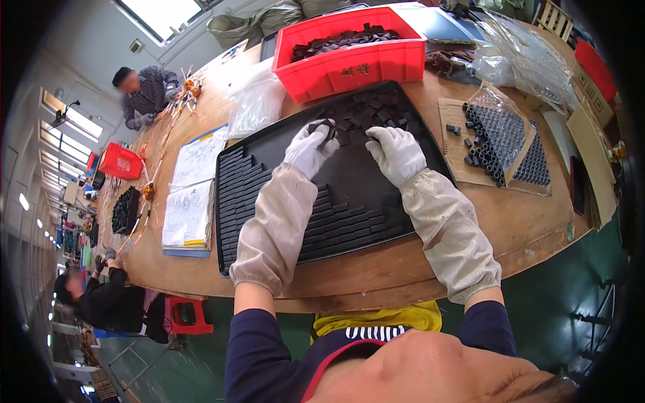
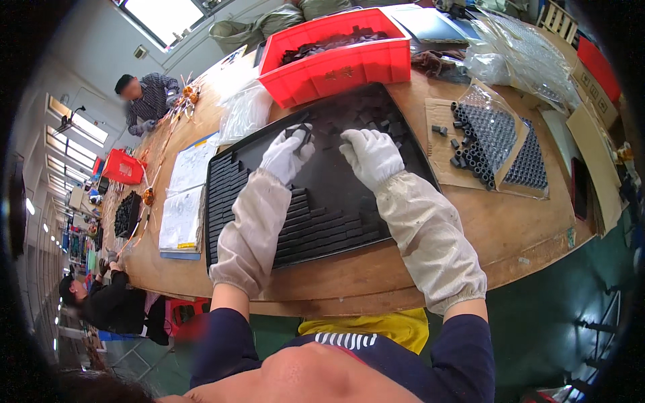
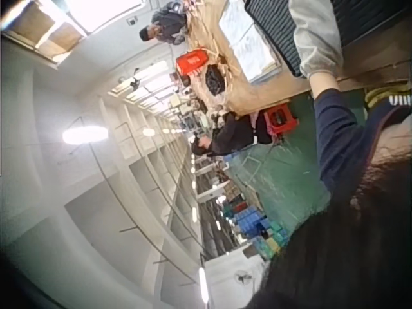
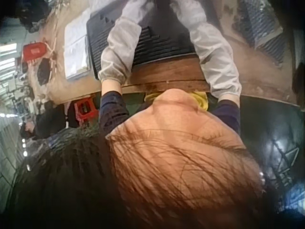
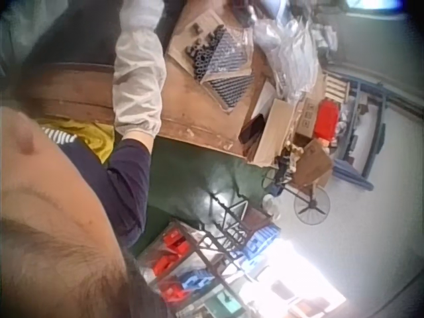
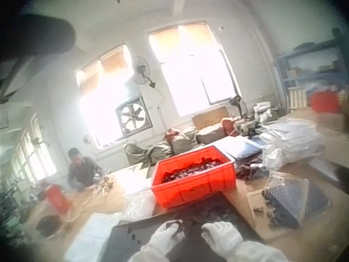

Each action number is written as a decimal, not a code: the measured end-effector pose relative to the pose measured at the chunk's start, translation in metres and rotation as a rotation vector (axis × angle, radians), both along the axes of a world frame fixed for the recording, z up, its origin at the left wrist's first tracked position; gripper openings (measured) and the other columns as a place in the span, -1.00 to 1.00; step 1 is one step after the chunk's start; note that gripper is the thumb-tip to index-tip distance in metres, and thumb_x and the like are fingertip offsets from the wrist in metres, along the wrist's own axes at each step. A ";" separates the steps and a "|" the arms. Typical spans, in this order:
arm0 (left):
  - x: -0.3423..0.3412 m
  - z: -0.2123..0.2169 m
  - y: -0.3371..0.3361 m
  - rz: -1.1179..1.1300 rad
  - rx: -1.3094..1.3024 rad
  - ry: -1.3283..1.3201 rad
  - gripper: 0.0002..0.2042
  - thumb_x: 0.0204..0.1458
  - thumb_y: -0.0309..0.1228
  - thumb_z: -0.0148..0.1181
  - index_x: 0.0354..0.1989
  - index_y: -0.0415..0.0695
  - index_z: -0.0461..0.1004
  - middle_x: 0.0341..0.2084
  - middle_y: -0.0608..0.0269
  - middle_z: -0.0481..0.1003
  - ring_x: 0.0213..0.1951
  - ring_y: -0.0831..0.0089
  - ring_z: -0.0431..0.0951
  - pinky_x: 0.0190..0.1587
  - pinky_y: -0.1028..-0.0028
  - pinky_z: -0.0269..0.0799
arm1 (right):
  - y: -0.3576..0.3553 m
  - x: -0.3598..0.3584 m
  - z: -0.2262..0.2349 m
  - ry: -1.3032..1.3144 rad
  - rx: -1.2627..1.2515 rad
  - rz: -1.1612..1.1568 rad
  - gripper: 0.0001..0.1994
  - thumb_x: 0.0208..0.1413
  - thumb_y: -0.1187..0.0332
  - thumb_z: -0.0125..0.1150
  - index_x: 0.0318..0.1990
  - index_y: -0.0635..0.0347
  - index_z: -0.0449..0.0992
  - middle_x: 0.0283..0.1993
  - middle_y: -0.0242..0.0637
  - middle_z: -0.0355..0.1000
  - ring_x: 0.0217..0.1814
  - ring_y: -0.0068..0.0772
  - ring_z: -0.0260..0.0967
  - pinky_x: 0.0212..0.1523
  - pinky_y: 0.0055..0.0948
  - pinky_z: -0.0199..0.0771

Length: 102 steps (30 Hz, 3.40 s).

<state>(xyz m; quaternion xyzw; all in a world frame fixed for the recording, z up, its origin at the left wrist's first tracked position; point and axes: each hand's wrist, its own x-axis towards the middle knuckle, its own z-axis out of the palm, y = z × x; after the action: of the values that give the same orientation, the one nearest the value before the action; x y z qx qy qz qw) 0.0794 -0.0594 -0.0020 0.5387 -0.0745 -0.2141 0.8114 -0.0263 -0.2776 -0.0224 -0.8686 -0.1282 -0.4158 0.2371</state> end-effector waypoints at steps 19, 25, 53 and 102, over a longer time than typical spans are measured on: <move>-0.081 -0.006 0.012 -0.143 -0.439 0.310 -0.72 0.36 -0.23 0.08 -0.03 -0.22 0.48 -0.20 0.08 0.55 -0.27 0.30 0.62 -0.21 0.45 0.63 | 0.033 -0.020 0.015 0.093 0.385 0.397 -0.76 0.05 0.62 0.25 -0.11 0.19 0.59 -0.22 -0.17 0.54 -0.21 -0.13 0.51 -0.17 -0.28 0.50; -0.084 0.003 0.007 -0.116 -0.523 0.331 -0.76 0.36 -0.34 0.06 -0.04 -0.29 0.46 -0.15 0.01 0.54 -0.16 0.21 0.64 -0.07 0.32 0.70 | 0.037 -0.020 0.011 0.149 0.423 0.428 -0.77 0.09 0.62 0.24 -0.08 0.22 0.58 -0.16 -0.17 0.55 -0.15 -0.17 0.53 -0.13 -0.33 0.51; -0.097 0.010 0.003 -0.199 0.159 -0.032 -0.64 0.25 -0.22 0.28 0.12 -0.12 0.49 -0.17 0.40 0.51 -0.19 0.66 0.47 -0.14 0.53 0.53 | 0.035 -0.020 0.017 0.164 0.363 0.343 -0.78 0.12 0.64 0.20 -0.12 0.18 0.63 -0.22 -0.22 0.50 -0.20 -0.28 0.50 -0.18 -0.39 0.50; 0.015 0.016 0.122 0.315 1.209 -0.806 -0.71 0.21 -0.30 0.23 0.06 -0.07 0.58 -0.12 0.02 0.61 -0.11 0.25 0.63 -0.03 0.35 0.53 | 0.030 -0.018 0.013 0.067 0.018 0.262 -0.72 0.02 0.40 0.39 -0.07 0.04 0.54 -0.15 -0.27 0.52 -0.05 -0.10 0.50 0.00 -0.15 0.47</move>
<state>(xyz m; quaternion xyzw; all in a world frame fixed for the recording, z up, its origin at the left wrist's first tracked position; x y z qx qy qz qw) 0.0940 0.0623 0.0139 0.9323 -0.1574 0.1154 0.3044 -0.0438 -0.2477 -0.0092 -0.8556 -0.2288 -0.3531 0.3015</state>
